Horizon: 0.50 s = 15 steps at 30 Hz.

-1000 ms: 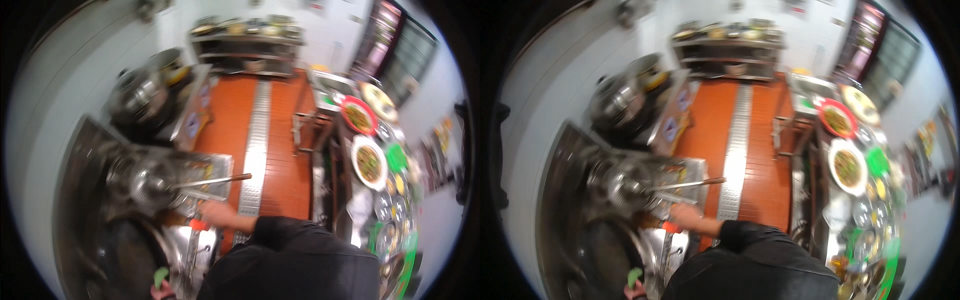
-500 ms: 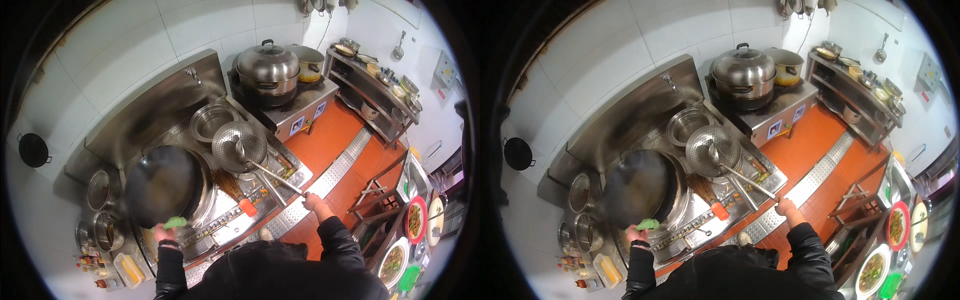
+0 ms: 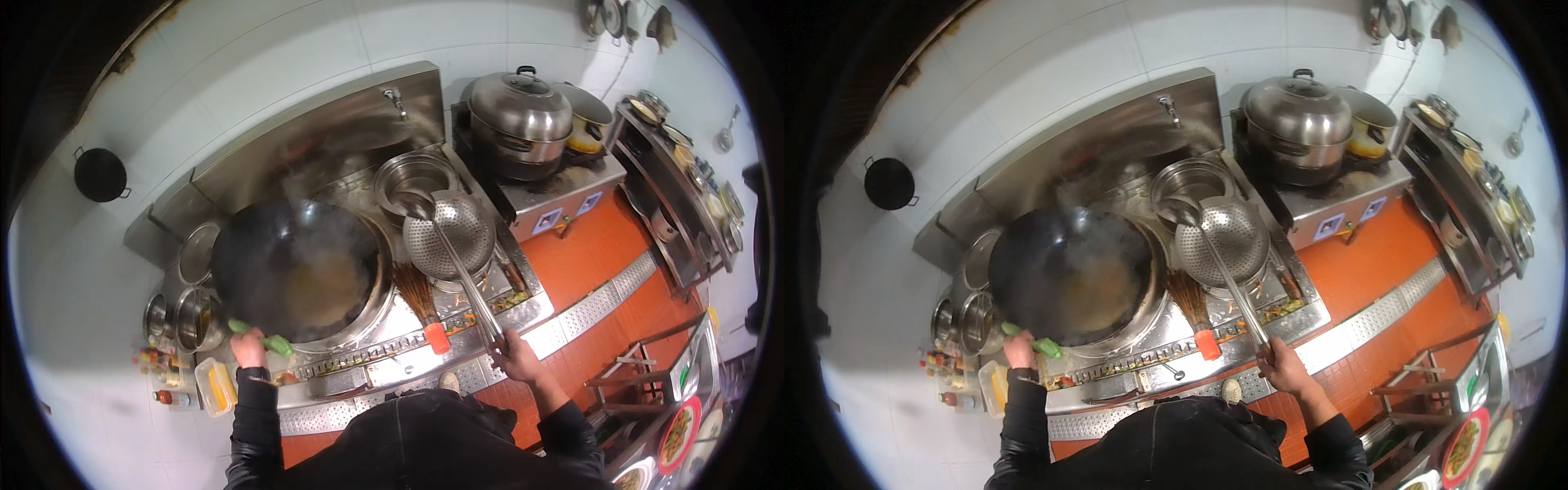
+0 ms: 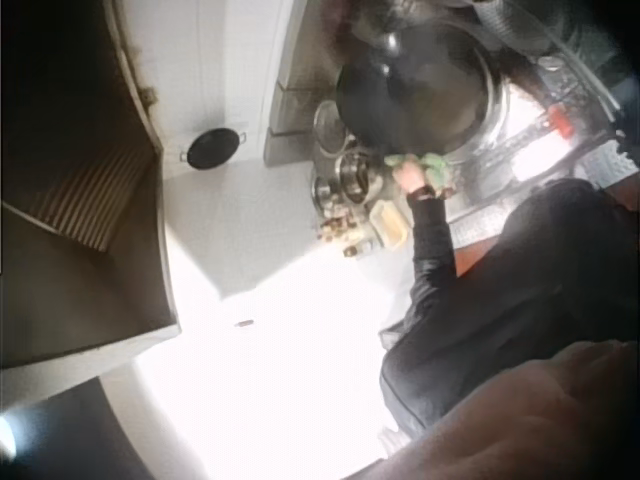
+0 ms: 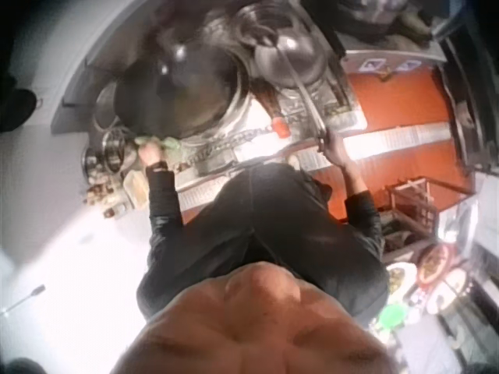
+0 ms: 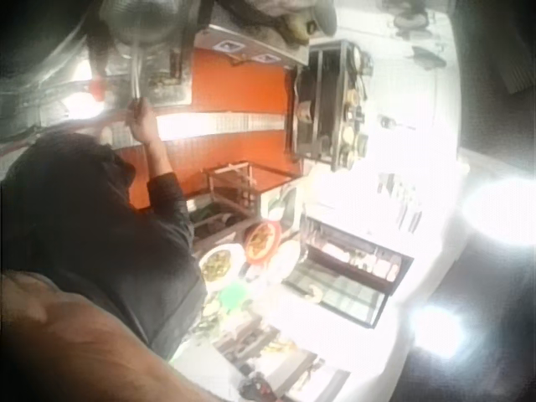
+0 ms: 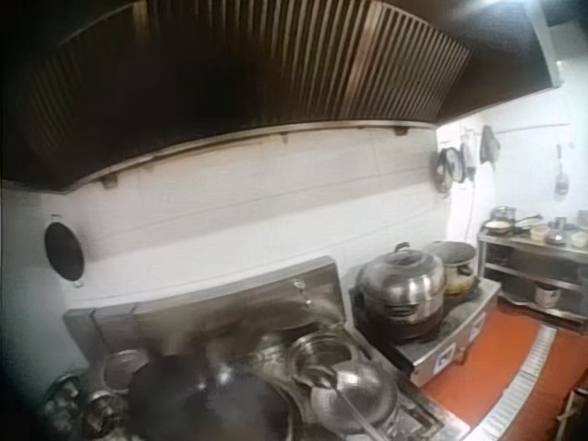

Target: The person stir-fries ingredients in a wok using a ladle, then transfers the cooked food into a serving bowl. They repeat the process with a second batch, adding sauce and serving it into another bowl.

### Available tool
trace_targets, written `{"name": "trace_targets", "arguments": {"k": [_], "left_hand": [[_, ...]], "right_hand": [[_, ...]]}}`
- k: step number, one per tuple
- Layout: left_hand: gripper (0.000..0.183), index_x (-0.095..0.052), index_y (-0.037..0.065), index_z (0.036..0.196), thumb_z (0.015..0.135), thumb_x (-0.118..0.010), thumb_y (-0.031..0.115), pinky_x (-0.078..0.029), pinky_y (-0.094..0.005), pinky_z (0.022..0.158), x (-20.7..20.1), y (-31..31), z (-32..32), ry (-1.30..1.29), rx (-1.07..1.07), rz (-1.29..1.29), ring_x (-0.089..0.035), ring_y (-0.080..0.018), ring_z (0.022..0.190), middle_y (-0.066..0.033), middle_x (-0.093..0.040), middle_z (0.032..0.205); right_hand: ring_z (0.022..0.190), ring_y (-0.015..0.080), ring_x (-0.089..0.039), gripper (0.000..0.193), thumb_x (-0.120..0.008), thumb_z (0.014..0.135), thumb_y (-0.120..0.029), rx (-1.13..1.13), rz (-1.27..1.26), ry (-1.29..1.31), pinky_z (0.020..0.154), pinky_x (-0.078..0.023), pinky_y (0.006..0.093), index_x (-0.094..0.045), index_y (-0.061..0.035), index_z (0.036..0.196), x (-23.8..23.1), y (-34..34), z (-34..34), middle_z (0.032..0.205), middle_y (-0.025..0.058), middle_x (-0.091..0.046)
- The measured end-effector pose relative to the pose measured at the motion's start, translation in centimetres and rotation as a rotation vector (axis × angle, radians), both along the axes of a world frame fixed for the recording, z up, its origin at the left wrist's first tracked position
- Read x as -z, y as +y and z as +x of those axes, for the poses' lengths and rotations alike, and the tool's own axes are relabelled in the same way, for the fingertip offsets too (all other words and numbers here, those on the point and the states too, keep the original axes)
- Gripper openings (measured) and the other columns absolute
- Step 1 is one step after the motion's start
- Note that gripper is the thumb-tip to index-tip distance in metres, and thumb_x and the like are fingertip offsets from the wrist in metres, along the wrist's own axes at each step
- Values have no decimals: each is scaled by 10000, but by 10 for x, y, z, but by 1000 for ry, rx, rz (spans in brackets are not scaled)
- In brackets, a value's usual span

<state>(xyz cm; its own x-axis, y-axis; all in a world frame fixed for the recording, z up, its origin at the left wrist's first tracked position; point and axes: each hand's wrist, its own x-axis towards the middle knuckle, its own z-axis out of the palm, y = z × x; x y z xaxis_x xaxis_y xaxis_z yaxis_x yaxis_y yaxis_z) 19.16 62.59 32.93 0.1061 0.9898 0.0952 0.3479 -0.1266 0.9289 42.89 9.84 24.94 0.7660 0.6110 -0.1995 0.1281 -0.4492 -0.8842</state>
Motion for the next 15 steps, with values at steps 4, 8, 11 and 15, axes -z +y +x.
{"name": "trace_targets", "arguments": {"k": [4,8,11,15], "left_hand": [[183,-603,-75,699,676,-621,105,-473,-458,593,-30,-6,19,255,163,361,-625,-371,609,-198,-655,675],[180,-613,-35,752,694,-620,135,-507,-483,615,-68,-33,40,560,274,484,-645,-437,703,-227,-649,695],[153,-607,-19,736,678,-617,123,-489,-459,585,-80,-74,58,411,289,713,-638,-420,670,-216,-633,687],[223,-620,-5,843,677,-636,144,-511,-457,593,-84,-114,60,428,340,851,-635,-412,655,-212,-636,724]], "right_hand": [[836,416,-655,524,-642,899,-270,27,-175,-394,738,-534,488,-452,-110,1360,-50,87,10,868,166,-689],[850,374,-699,536,-493,924,-177,-105,-620,-521,761,-553,464,-394,-147,1450,-67,171,12,995,221,-690],[911,377,-698,613,-444,915,-131,-205,-656,-340,796,-557,460,-289,-131,1508,-55,187,-3,1069,279,-659],[927,380,-696,684,-439,915,-115,-248,-676,-249,831,-553,440,-159,-30,1533,-30,186,-25,1008,270,-678]]}}
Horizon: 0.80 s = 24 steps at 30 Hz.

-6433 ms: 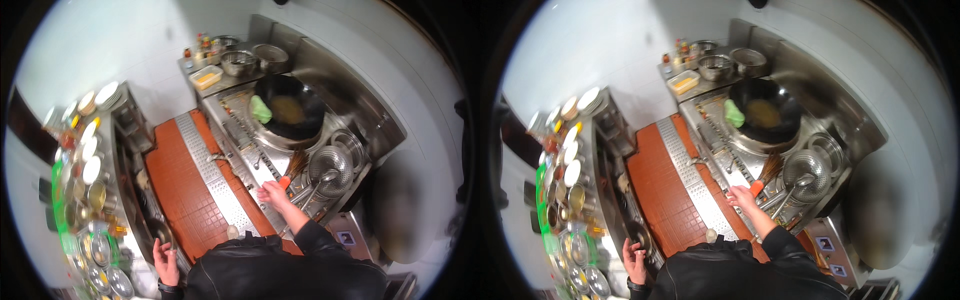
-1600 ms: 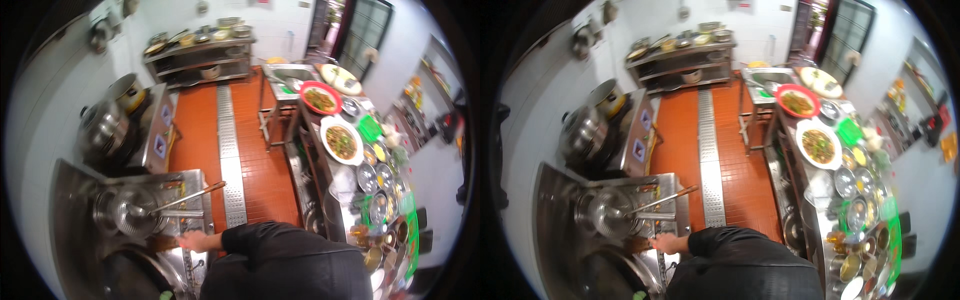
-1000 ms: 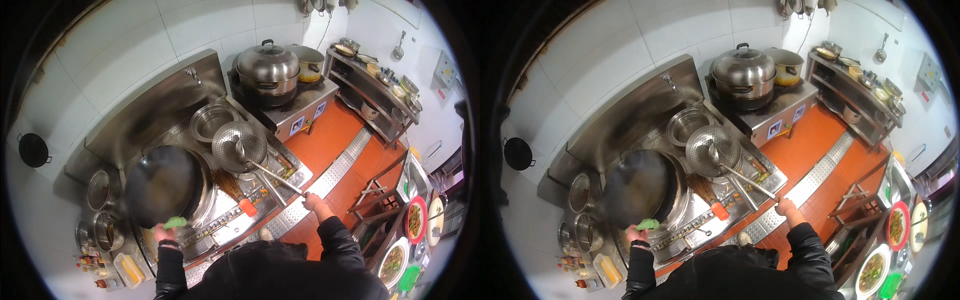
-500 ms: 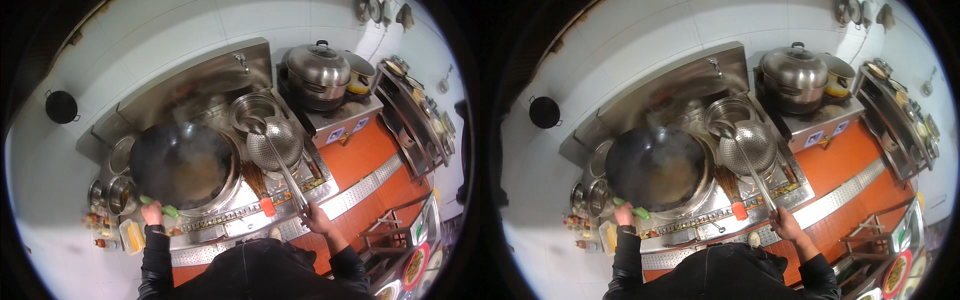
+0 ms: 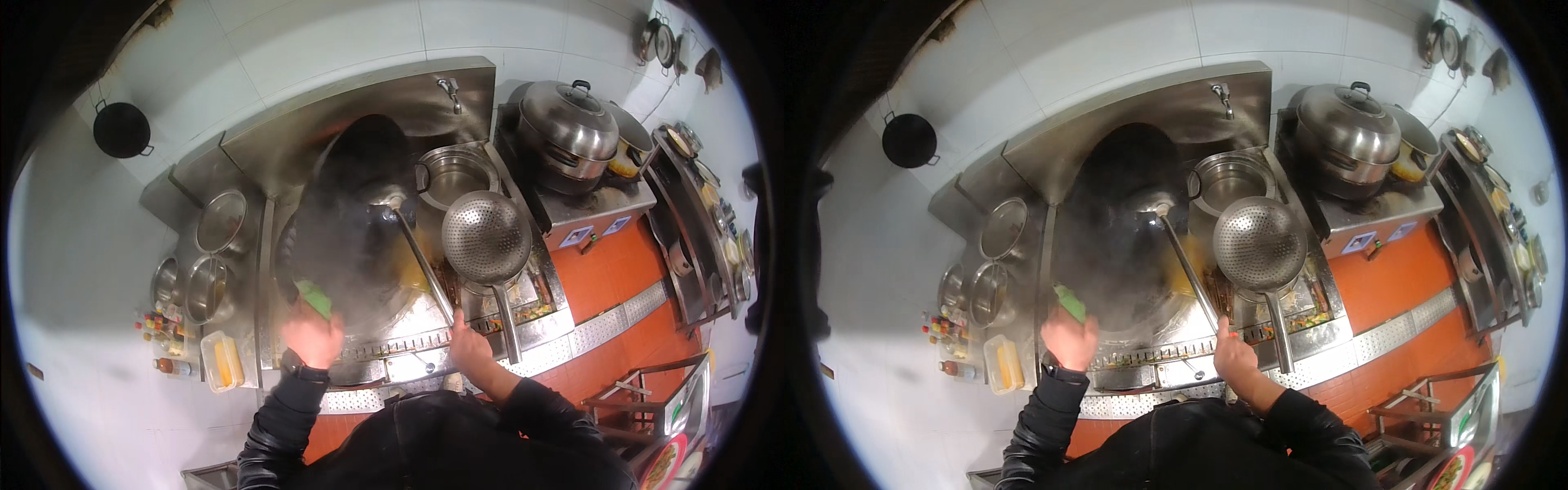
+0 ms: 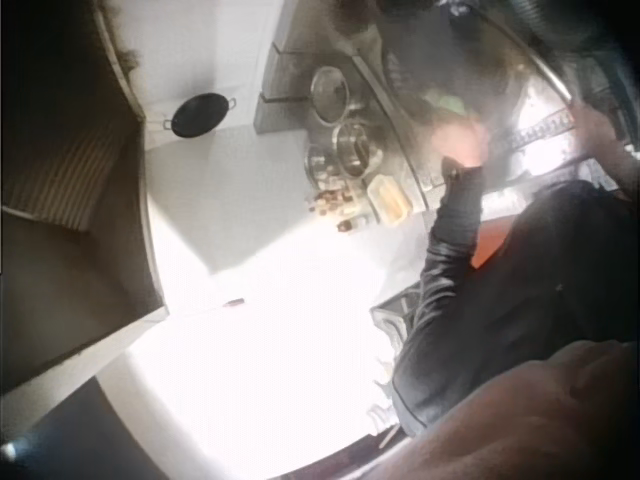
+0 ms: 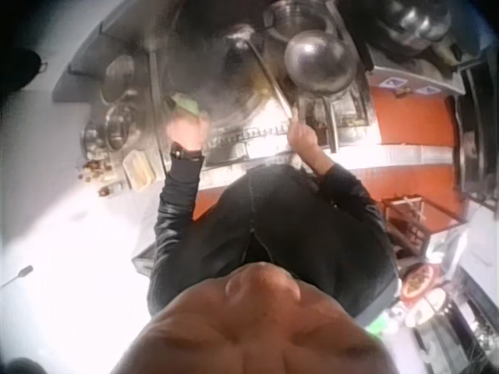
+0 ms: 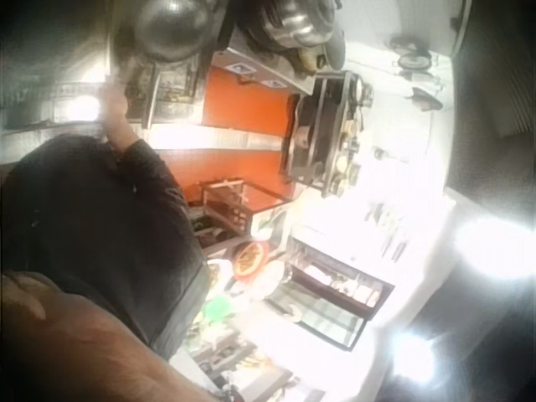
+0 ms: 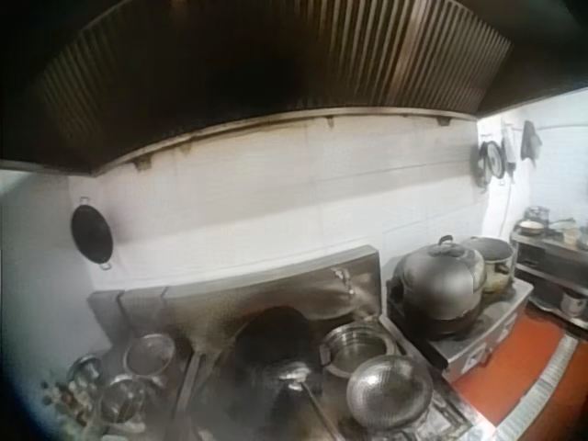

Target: The person stir-fries ingredients in a wok using a ladle, then transfers the cooked food into a serving bowl. They repeat the process with a second batch, adding sauce and serving it into another bowl.

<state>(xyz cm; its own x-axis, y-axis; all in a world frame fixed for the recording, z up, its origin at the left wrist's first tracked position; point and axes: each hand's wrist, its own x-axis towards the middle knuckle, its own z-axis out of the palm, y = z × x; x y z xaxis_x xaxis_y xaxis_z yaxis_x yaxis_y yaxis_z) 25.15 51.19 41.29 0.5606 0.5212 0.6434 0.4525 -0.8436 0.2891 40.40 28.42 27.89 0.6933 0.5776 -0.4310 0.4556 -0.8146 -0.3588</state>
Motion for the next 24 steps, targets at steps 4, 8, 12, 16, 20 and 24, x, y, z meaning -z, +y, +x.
{"name": "trace_targets", "arguments": {"k": [4,8,12,16,20,24], "left_hand": [[323,-613,-26,974,693,-652,129,-529,-467,614,14,1,-21,38,-28,-41,-636,-402,651,-218,-623,737],[290,-608,-87,973,709,-611,32,-530,-423,669,42,31,-45,-194,-84,-438,-667,-324,687,-195,-661,766],[220,-604,-81,897,704,-574,22,-506,-351,681,83,67,-64,-554,-144,-949,-573,-221,687,-101,-607,778],[113,-524,-34,788,705,-573,25,-513,-438,607,148,116,-70,-807,-388,-1476,-607,-312,698,-158,-570,810],[86,-549,12,797,730,-598,35,-523,-473,614,228,123,-50,-675,-260,-1373,-618,-342,746,-149,-568,824],[76,-586,16,765,732,-632,66,-529,-459,625,239,114,-28,-1025,-378,-1572,-612,-305,766,-132,-586,840]], "right_hand": [[900,389,-693,685,-438,918,-123,-38,14,2,819,-546,454,-140,22,1519,4,-7,3,1008,270,-683],[872,435,-663,567,-552,898,-219,27,309,45,797,-529,493,-384,-50,1413,-12,-27,29,950,250,-686],[898,443,-647,545,-629,866,-220,70,590,39,798,-515,506,-461,-53,1356,-35,-47,55,968,232,-684],[782,413,-633,409,-650,860,-184,66,772,-27,751,-526,436,-528,-21,1214,-66,-33,98,860,200,-647],[532,213,-550,219,-629,893,-131,242,957,220,503,-468,336,-559,-35,1078,-100,1,158,714,66,-553],[432,127,-456,235,-586,916,-67,517,1048,421,372,-381,295,-523,-56,1142,-123,0,205,645,15,-492]]}}
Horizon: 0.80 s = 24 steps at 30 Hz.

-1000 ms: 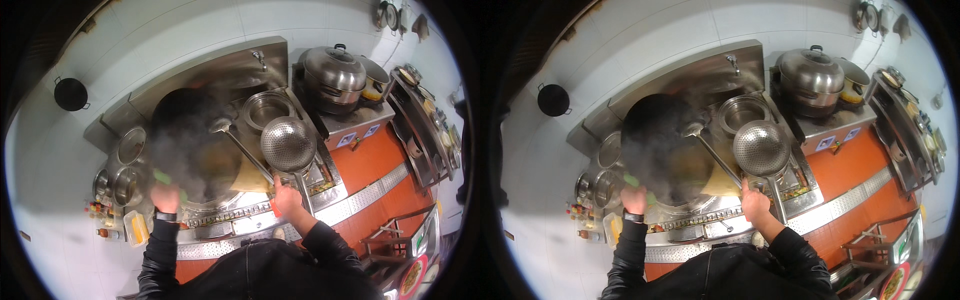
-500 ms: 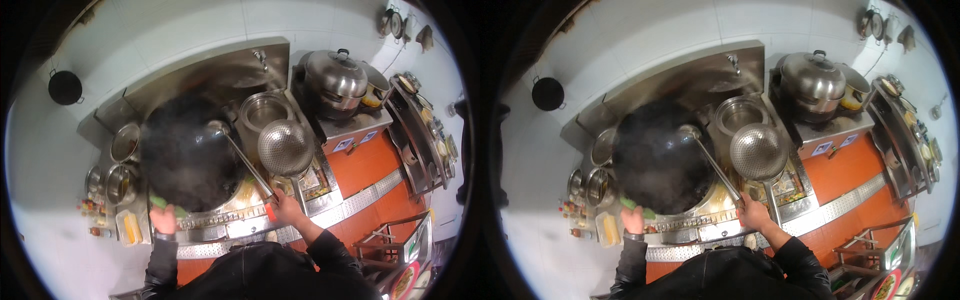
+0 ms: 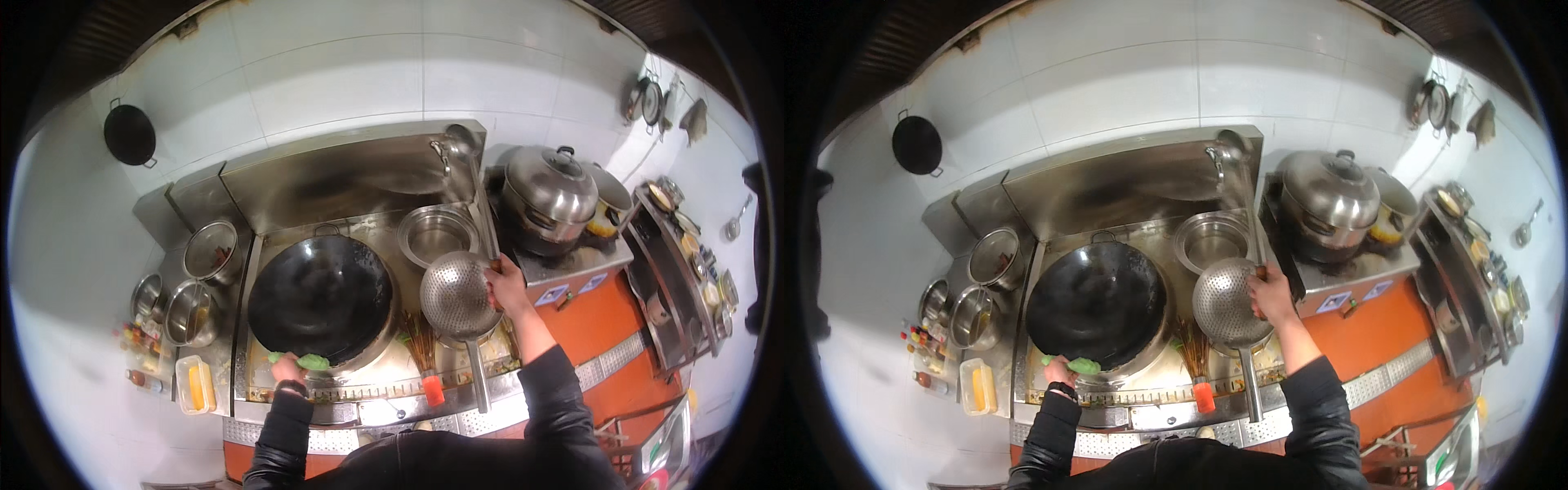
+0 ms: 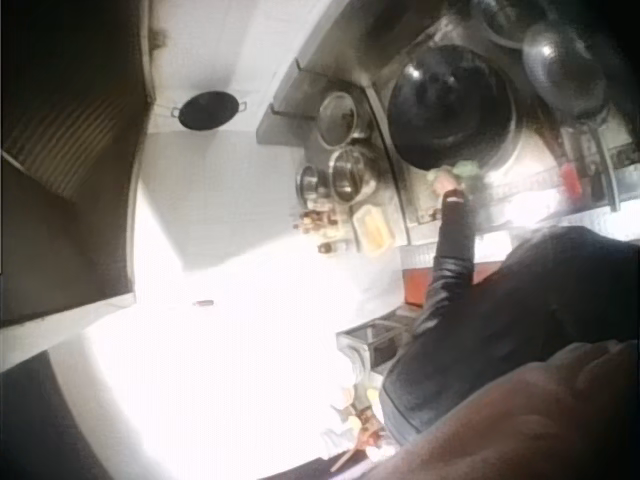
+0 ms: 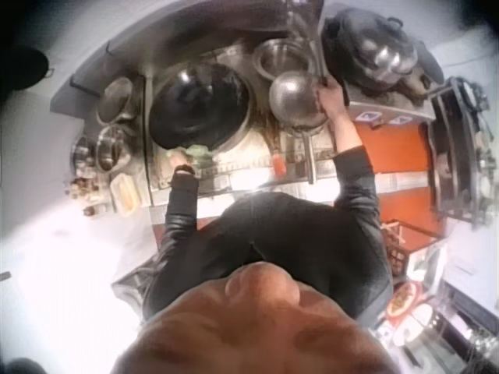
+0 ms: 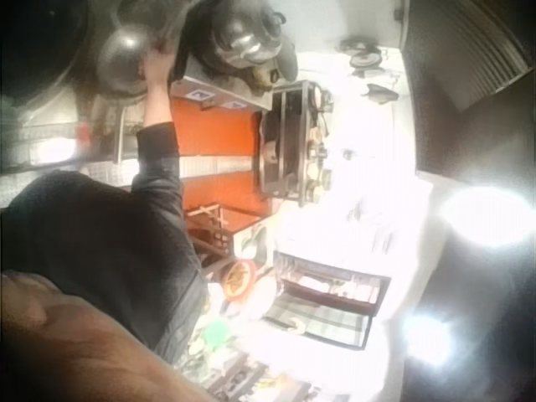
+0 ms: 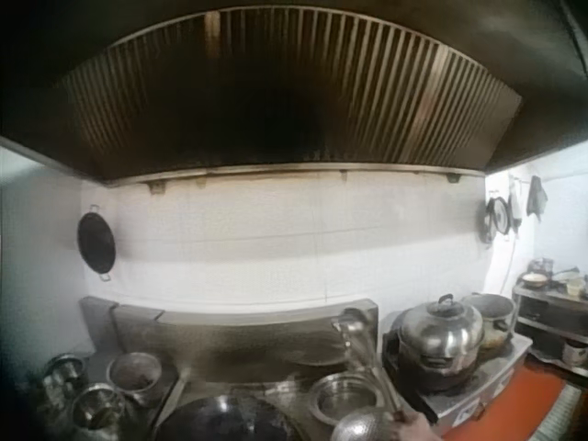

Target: The person stir-fries ingredients in a wok using a ladle, then transfers the cooked food into a serving bowl. They repeat the process with a second batch, adding sauce and serving it into another bowl.

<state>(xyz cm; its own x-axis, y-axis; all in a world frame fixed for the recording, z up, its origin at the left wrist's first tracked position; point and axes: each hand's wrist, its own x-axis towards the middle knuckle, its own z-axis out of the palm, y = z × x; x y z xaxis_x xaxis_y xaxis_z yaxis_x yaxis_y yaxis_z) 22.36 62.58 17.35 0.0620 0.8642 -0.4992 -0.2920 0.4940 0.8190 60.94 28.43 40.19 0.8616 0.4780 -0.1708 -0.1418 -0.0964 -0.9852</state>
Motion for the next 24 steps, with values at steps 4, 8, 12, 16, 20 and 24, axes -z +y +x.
{"name": "trace_targets", "arguments": {"k": [4,8,12,16,20,24], "left_hand": [[160,-595,3,817,740,-680,116,-525,-462,634,-33,-16,9,205,107,45,-613,-296,777,-139,-587,842],[472,-572,-28,1162,827,-718,271,-466,-489,904,-56,-37,10,413,-28,203,-573,-319,1074,-186,-590,1117],[462,-575,6,1239,867,-670,263,-305,-484,1099,-80,-70,-5,741,17,1014,-470,-376,1250,-198,-555,1228],[385,-633,48,1154,794,-677,179,-339,-530,1071,-107,-90,-16,1161,594,1518,-484,-375,1214,-164,-568,1187],[342,-664,75,1074,782,-723,244,-338,-529,1066,-123,-75,-18,1224,737,1537,-538,-320,1063,-115,-594,1020],[260,-663,74,943,803,-720,285,-430,-483,935,-128,-50,-19,1164,871,1517,-582,-342,924,-112,-626,896]], "right_hand": [[364,142,-436,105,-567,913,-38,43,6,-184,314,-325,295,-483,-68,969,7,-28,3,591,31,-480],[364,158,-460,128,-588,896,-45,-12,-165,-51,346,-363,296,-461,-57,902,35,-47,1,575,42,-480],[380,195,-503,118,-629,841,-60,-165,-366,50,383,-405,335,-534,-3,883,56,-29,52,557,106,-553],[407,206,-529,136,-599,850,-85,-404,-545,177,382,-403,331,-573,3,749,69,24,115,549,120,-580],[413,139,-521,237,-557,906,-117,-156,-127,893,372,-393,272,-517,-85,675,80,82,128,516,26,-519],[438,31,-494,267,-568,926,-166,-237,358,1220,418,-450,204,-482,-146,674,86,96,93,556,-85,-503]]}}
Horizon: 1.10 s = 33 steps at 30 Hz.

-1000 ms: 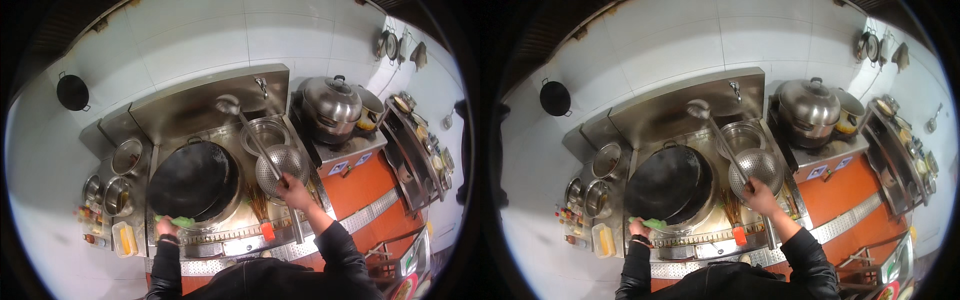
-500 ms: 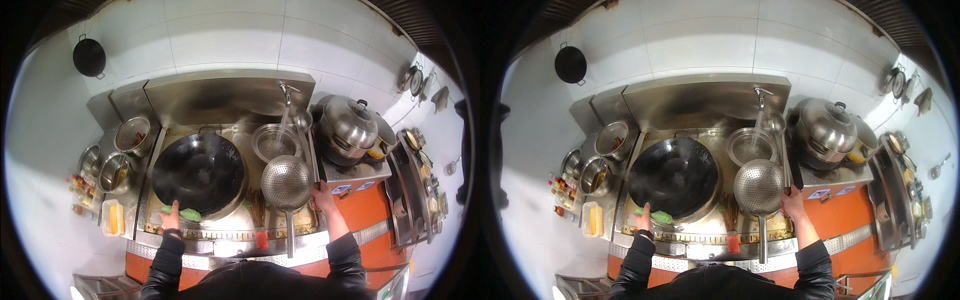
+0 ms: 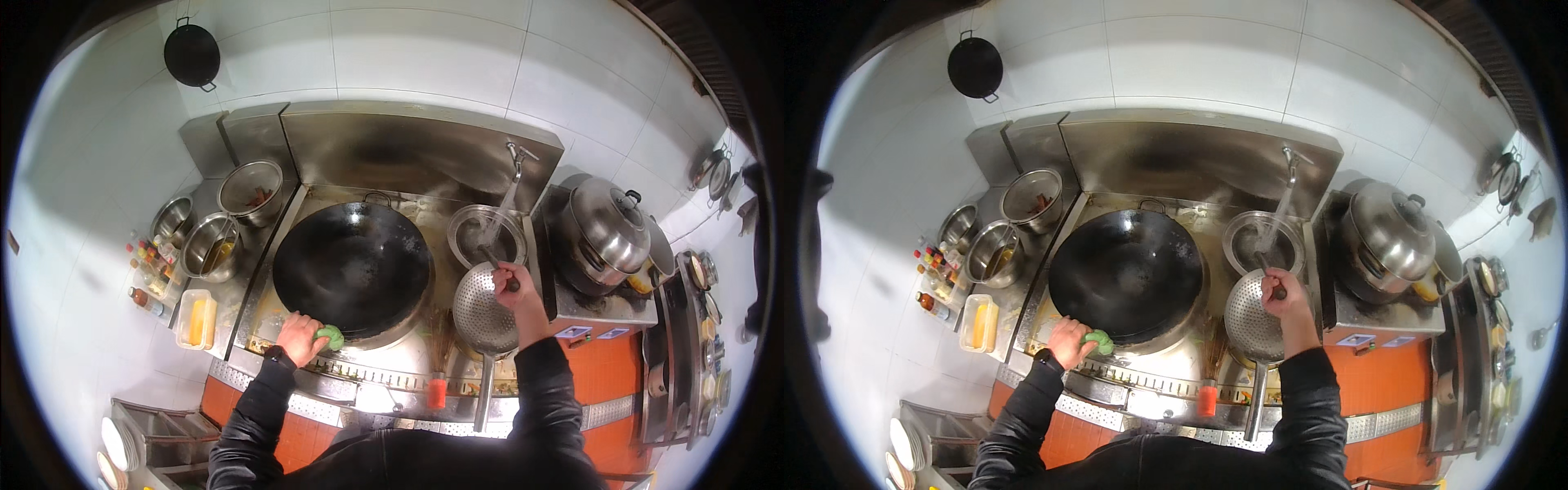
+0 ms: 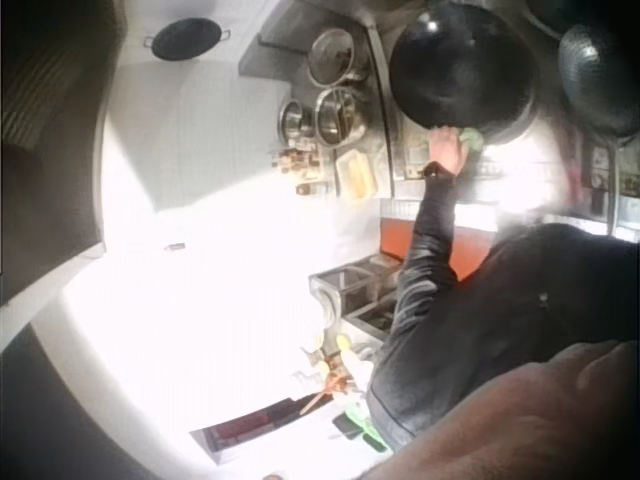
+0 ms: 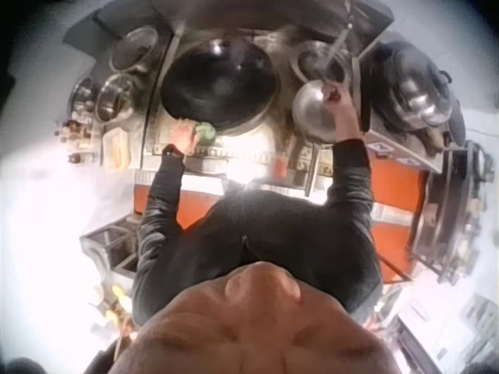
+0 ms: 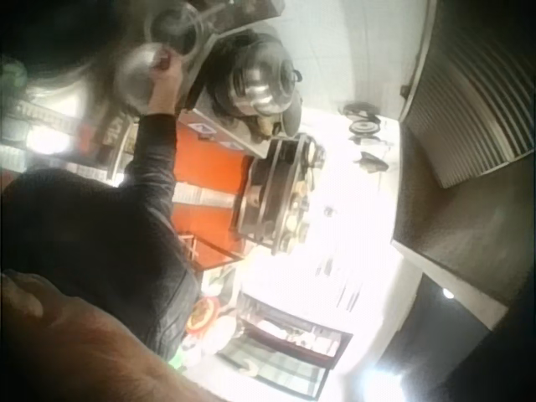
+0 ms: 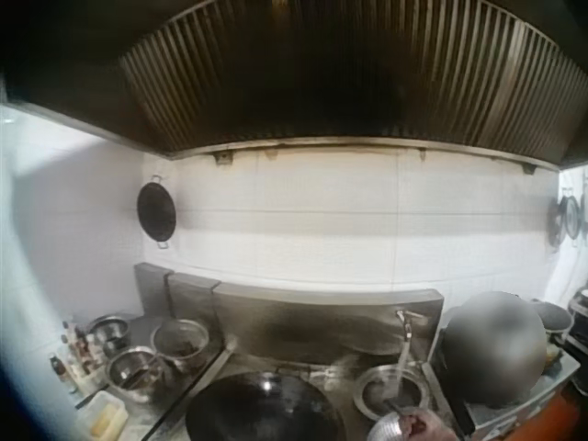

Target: The person stir-fries ingredients in a wok using a ladle, then transfers the cooked food into a serving bowl. They repeat the process with a second batch, adding sauce and serving it into another bowl.

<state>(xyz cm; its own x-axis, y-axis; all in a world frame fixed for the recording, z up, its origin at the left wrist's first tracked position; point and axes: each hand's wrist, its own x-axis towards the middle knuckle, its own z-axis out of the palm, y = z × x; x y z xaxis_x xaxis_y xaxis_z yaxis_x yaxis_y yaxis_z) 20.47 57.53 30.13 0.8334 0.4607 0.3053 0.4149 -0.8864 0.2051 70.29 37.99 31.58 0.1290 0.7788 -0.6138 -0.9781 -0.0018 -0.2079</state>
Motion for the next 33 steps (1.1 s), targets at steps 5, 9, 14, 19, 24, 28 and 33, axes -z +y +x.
{"name": "trace_targets", "arguments": {"k": [5,9,14,19,24,28,33], "left_hand": [[270,-620,72,835,824,-699,330,-449,-435,782,6,8,8,76,25,-15,-581,-326,836,-108,-636,829],[279,-611,76,838,832,-688,344,-451,-446,794,14,3,17,119,-14,-45,-612,-328,835,-115,-663,827],[289,-602,71,915,854,-665,347,-458,-461,767,25,-4,26,135,-31,-37,-620,-341,793,-138,-664,806],[264,-607,89,933,868,-647,342,-448,-462,785,31,-5,23,144,-12,-1,-617,-320,846,-124,-669,852],[258,-608,88,916,871,-642,340,-448,-469,793,34,-5,24,115,-2,3,-621,-325,868,-119,-669,851],[314,-625,81,1007,871,-641,363,-434,-509,875,30,0,21,96,26,-151,-612,-345,962,-147,-663,978],[461,-616,70,1199,852,-660,369,-337,-561,1046,21,-2,-17,-105,-70,-9,-517,-369,1177,-188,-586,1197]], "right_hand": [[485,32,-514,96,-583,905,-122,81,244,38,474,-465,199,-547,-76,830,-24,-7,-49,580,-78,-507],[500,30,-505,159,-570,909,-109,104,272,31,463,-415,208,-580,-4,1028,-62,-21,-92,641,-70,-516],[508,24,-500,396,-523,924,-115,-5,408,33,479,-391,221,-511,33,1291,-100,-44,-150,724,-68,-512],[470,58,-426,383,-524,922,-105,-92,352,66,427,-376,235,-519,-4,1292,-113,-74,-199,691,-52,-465],[428,68,-407,449,-531,886,-52,-223,213,-64,354,-340,250,-475,-3,1329,-105,-99,-230,662,-8,-440],[425,104,-422,529,-540,837,26,-369,-35,-438,365,-313,251,-439,25,1356,-103,-119,-232,684,72,-505],[392,158,-498,512,-592,783,52,-340,-357,-1104,354,-371,293,-431,81,1268,-81,-117,-182,585,84,-527]]}}
